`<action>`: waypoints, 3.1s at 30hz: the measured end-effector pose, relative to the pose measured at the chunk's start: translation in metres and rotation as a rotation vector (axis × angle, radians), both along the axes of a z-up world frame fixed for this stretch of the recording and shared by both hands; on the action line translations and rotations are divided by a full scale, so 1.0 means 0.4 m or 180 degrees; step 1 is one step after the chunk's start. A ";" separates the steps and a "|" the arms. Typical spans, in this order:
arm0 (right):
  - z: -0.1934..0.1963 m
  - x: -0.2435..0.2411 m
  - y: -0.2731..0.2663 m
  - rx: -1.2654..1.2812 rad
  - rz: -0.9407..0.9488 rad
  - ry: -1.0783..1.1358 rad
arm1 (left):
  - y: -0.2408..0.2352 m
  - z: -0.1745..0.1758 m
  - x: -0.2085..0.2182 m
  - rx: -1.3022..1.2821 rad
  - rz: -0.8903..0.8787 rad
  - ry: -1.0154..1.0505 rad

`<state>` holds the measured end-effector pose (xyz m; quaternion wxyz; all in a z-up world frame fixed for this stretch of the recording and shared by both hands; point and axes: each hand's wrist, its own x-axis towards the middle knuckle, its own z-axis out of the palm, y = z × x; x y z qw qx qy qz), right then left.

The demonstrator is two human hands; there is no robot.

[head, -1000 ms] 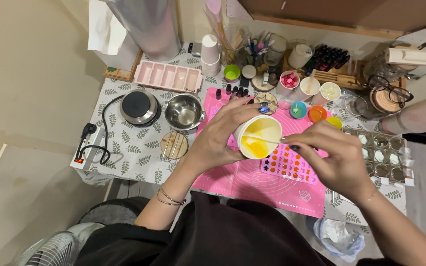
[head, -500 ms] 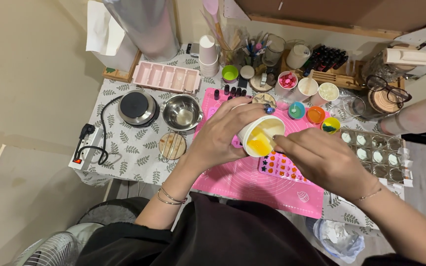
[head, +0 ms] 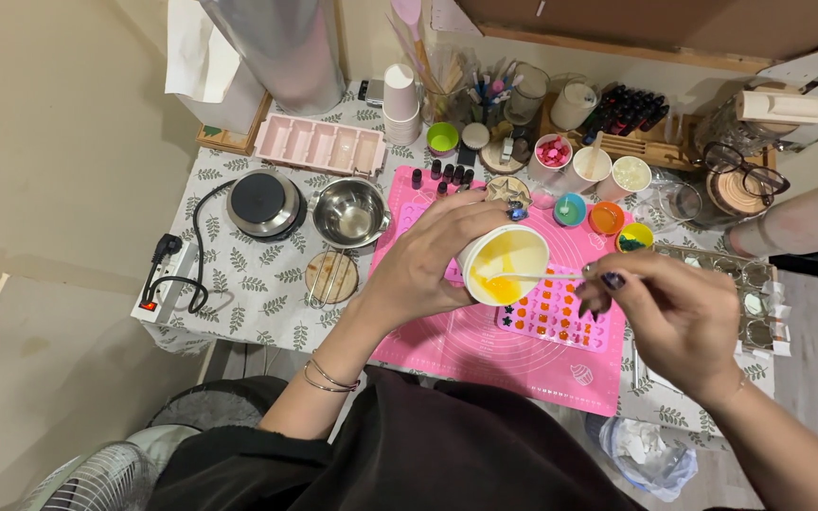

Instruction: The person stirs melted yellow wax in a paper cup with a stick, adds color from a small bottle, and stirs again. They then pour the colored wax from the cup into the cavities of pink silicone molds on the work mat and set the empty cup aside.

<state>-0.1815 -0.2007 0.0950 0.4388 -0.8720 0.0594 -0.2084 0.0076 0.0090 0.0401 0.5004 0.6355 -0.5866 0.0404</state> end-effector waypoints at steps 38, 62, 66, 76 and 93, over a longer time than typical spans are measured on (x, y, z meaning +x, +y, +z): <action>-0.173 -0.023 -0.109 0.3072 -0.0193 0.0284 | -0.072 -0.098 -0.075 0.0878 -0.0254 0.1902; -0.285 -0.297 -0.156 0.3188 -0.1780 -0.0756 | -0.211 -0.210 -0.219 0.1893 -0.0211 0.1755; -0.481 -0.384 -0.133 0.3197 -0.2384 -0.0879 | -0.195 -0.210 -0.210 0.1726 -0.0034 0.1751; -0.848 -0.369 0.064 0.2711 -0.3451 -0.1104 | -0.105 -0.201 -0.148 0.2033 -0.0305 0.1397; -0.833 -0.297 0.161 -0.0213 -0.3625 0.0133 | -0.044 -0.199 -0.154 0.2050 -0.0365 0.1448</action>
